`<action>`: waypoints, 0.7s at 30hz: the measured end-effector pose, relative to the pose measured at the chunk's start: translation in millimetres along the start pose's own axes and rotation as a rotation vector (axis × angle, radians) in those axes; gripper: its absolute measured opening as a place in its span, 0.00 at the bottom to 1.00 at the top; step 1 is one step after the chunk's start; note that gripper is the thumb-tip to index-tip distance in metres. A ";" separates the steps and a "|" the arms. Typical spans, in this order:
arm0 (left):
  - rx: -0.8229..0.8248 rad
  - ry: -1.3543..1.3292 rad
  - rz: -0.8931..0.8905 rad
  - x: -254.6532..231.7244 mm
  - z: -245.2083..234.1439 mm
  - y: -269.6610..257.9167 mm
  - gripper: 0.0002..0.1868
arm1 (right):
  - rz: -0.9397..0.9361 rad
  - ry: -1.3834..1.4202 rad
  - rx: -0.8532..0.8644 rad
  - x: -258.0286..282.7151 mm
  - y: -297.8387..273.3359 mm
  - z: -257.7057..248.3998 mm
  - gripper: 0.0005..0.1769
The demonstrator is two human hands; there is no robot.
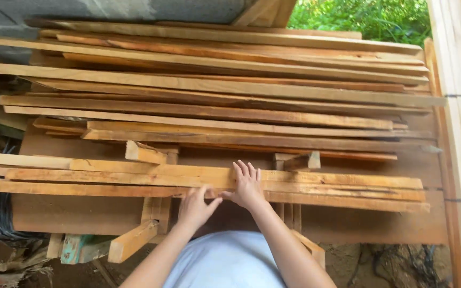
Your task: Bundling wood stakes together using plastic ties.
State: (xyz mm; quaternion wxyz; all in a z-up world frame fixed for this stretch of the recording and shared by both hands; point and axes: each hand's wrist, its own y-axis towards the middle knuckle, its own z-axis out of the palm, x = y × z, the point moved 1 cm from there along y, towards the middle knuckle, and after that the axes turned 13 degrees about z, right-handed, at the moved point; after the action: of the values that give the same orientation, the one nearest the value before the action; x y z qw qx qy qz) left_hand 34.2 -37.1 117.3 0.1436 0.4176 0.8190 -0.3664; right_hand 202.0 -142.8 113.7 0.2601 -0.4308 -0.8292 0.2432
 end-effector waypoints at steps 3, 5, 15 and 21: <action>0.059 0.291 0.190 -23.6 -9.3 19.5 0.61 | -0.081 -0.181 0.033 -11.8 -7.8 -4.4 0.74; 0.053 0.474 0.246 0.6 20.8 39.3 0.66 | -0.114 -0.226 -0.036 -22.7 3.7 3.3 0.71; -0.164 0.771 0.562 33.9 38.8 52.0 0.64 | -0.278 -0.441 -0.118 -10.0 -8.1 -13.7 0.74; -0.192 0.762 0.605 49.7 54.2 57.2 0.69 | -0.276 -0.589 -0.033 -12.8 -3.5 -8.9 0.70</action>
State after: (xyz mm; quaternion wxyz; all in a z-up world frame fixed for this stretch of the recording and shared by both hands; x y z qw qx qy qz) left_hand 45.2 -25.5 25.5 -0.0284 0.7256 0.6856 -0.0523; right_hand 211.9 -153.7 119.7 0.0327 -0.2298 -0.9232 0.3064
